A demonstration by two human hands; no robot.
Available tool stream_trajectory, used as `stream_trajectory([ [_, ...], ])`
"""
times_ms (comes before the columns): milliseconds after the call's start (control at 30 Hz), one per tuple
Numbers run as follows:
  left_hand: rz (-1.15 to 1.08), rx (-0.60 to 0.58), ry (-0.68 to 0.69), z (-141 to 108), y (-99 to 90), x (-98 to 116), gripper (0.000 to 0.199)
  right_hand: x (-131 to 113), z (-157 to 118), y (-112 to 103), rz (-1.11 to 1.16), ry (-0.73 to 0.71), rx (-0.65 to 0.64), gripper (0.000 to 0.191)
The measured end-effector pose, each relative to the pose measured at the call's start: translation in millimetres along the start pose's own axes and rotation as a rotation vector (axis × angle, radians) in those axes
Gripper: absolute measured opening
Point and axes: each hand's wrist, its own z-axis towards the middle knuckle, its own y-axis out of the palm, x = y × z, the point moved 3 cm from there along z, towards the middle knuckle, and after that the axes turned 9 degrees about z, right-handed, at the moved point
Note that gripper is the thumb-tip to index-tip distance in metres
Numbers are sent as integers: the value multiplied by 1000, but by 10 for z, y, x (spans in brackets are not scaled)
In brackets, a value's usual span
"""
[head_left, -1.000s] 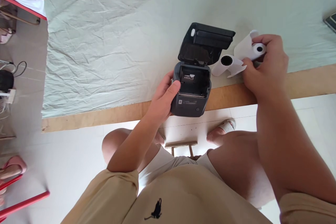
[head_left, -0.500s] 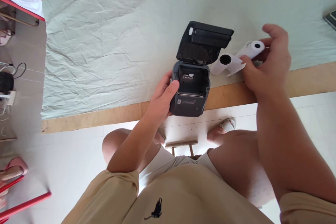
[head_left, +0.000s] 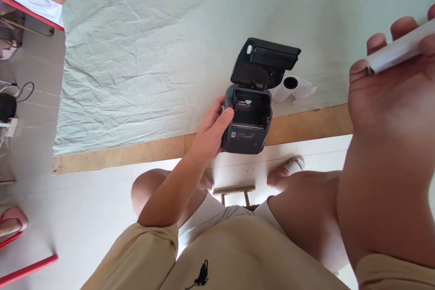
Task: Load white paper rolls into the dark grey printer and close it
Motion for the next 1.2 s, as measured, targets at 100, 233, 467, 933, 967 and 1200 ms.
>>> stream_trajectory([
  [100,13,-7,3,15,-18,-28,82,-550,-340,623,-167,-228,-196,56],
  [233,-8,-45,82,50,-58,-84,83,-1024,-927,1498,-508,-421,-490,55],
  [467,38,-118,111,89,-98,-167,89,-780,-953,1519,-668,-415,-503,18],
  [933,181,-142,151,106,-129,-173,107,-1016,-969,1482,-389,-437,-518,16],
  [967,181,-144,163,110,-137,-184,111,-1003,-931,1438,-398,-416,-438,12],
  [1200,194,-154,242,156,-214,-290,119,-964,-886,1351,-266,-222,-252,32],
])
